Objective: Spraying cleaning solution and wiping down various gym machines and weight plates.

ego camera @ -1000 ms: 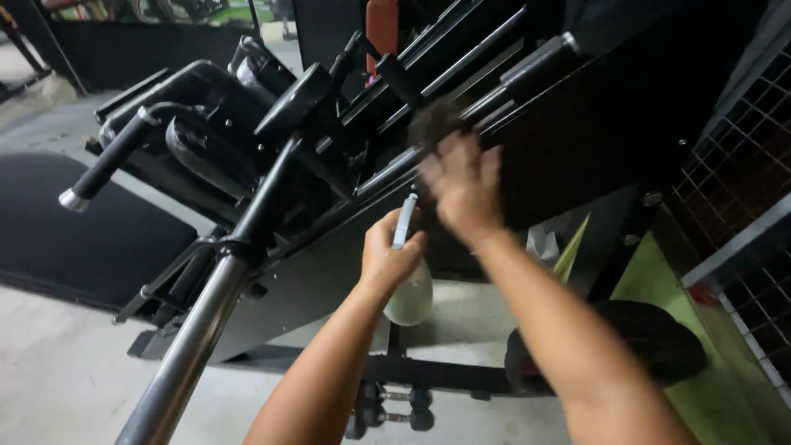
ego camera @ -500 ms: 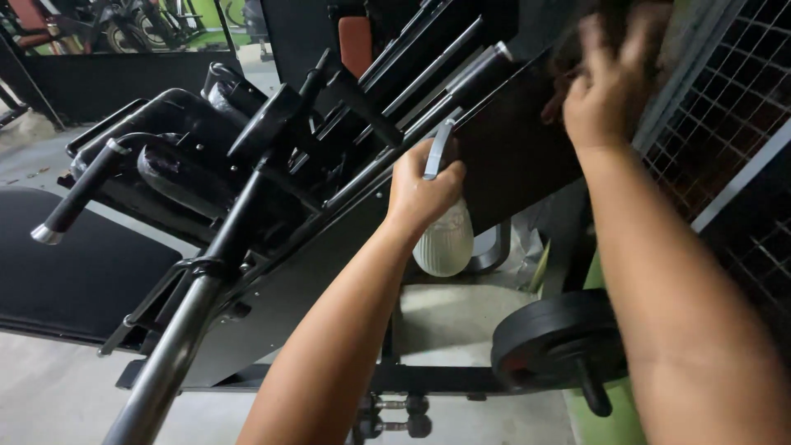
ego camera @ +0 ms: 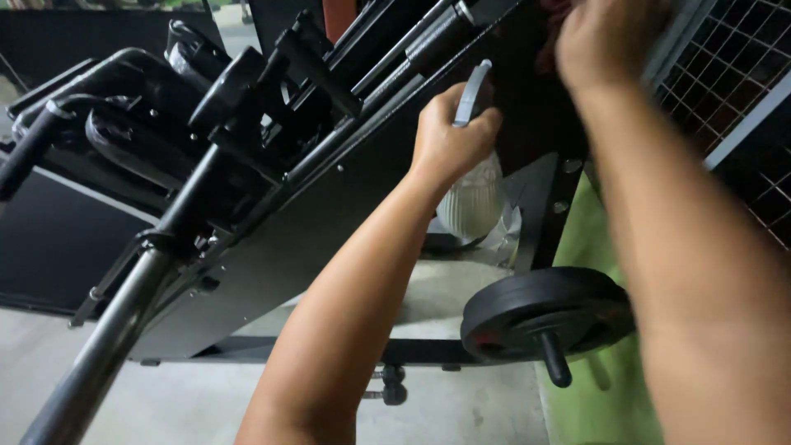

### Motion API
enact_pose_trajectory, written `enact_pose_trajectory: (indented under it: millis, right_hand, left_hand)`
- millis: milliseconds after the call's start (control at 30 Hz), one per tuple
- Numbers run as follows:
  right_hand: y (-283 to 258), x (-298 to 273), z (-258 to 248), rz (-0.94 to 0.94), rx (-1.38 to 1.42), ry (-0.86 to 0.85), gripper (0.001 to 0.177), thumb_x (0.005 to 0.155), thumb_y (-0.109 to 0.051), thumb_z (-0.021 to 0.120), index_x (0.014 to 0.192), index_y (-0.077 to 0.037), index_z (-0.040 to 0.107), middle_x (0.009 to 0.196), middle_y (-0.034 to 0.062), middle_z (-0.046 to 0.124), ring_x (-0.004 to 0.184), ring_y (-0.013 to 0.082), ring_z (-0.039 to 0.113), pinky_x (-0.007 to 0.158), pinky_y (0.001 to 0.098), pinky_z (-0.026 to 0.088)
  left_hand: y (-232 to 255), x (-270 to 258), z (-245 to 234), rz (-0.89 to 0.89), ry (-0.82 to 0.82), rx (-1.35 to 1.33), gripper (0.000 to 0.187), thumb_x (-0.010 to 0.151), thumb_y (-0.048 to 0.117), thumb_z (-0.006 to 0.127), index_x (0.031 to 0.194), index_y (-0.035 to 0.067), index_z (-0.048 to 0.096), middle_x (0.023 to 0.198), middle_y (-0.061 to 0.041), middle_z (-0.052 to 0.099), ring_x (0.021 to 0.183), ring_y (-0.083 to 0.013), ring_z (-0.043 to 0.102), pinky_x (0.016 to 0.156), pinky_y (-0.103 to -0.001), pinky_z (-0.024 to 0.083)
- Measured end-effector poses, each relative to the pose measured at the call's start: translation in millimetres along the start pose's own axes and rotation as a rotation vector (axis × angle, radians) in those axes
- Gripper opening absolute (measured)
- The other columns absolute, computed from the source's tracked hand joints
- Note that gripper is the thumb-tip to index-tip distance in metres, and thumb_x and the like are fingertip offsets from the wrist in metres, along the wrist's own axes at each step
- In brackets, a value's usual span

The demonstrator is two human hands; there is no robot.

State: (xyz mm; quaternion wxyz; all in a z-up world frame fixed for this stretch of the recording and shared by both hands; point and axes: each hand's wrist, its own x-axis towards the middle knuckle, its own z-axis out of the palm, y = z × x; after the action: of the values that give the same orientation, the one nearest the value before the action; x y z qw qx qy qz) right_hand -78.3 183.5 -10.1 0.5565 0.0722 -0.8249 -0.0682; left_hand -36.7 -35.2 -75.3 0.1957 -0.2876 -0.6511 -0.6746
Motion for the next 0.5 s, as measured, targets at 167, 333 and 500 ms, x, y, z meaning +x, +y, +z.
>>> enact_pose_trajectory:
  millis: [167,333,500]
  right_hand:
    - [-69.9,-67.9,33.8,0.013,0.611,0.022,0.083,0.093,-0.04,0.07,0.158,-0.002,0.033,0.156,0.0335,0.034,0.144,0.0506,0.036,0.116,0.057,0.038]
    - [-63.7,-91.4,25.0,-0.239,0.131,-0.405,0.075,0.084,-0.034,0.072,0.151,-0.014,0.044,0.162,0.0278,0.029,0.149,0.0484,0.031,0.115,0.0619,0.033]
    - [-48.4,-72.4,50.7,-0.101,0.367,0.027,0.071,0.102,-0.017,0.065,0.168,-0.009,0.04,0.162,0.034,0.031,0.14,0.0521,0.039,0.117,0.0564,0.032]
  left_hand:
    - [-36.5,-10.6,-17.0,-0.007,0.003,-0.008,0.023,0.083,0.019,0.069,0.1,0.004,0.073,0.075,-0.004,0.07,0.066,-0.0115,0.065,0.062,-0.03,0.055]
    - [-81.1,-53.0,-50.7,-0.007,0.102,0.282,0.033,0.077,0.015,0.072,0.108,0.002,0.074,0.086,-0.01,0.075,0.08,-0.0152,0.072,0.077,-0.033,0.057]
    - [-112.4,-87.3,-84.6,-0.084,0.185,0.295,0.038,0.078,0.014,0.067,0.113,0.003,0.071,0.09,-0.014,0.075,0.084,-0.0187,0.071,0.081,-0.033,0.058]
